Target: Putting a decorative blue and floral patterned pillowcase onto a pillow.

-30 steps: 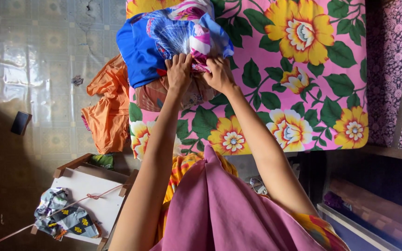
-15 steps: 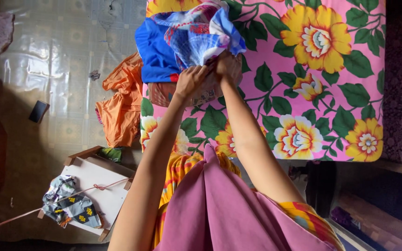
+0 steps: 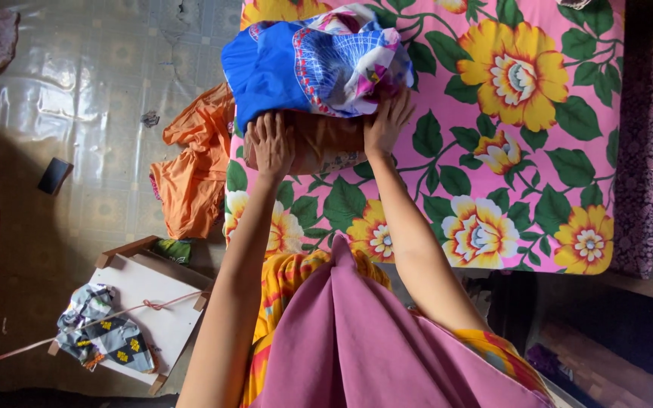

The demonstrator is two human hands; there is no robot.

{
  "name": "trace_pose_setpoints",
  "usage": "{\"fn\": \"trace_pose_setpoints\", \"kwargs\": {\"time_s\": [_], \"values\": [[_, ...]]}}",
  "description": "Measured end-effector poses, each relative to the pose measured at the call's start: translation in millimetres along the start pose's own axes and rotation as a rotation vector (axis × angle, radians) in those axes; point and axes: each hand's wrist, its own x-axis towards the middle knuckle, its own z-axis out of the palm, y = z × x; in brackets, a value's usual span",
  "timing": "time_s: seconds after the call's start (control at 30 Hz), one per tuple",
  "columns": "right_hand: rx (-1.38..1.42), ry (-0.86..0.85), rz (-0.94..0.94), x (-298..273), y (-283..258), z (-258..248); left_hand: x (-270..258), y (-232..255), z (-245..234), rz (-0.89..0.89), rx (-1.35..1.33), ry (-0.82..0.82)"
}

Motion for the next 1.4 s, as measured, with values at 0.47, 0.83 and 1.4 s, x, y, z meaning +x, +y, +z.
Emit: {"fn": "trace_pose_setpoints", "kwargs": {"time_s": [0.47,0.83,1.4], "values": [[0.196,-0.482,0.106,7,29,13,28,-22,-10,-0.016,-0.063,-0.175],[-0.003,-0.544,0.137,145,10,-38,172,-18,-86,0.108,0.071,0.004],[-0.115,-0.468,0.239,48,-7,31,95,-68,55,0.113,0.154,0.068]]}}
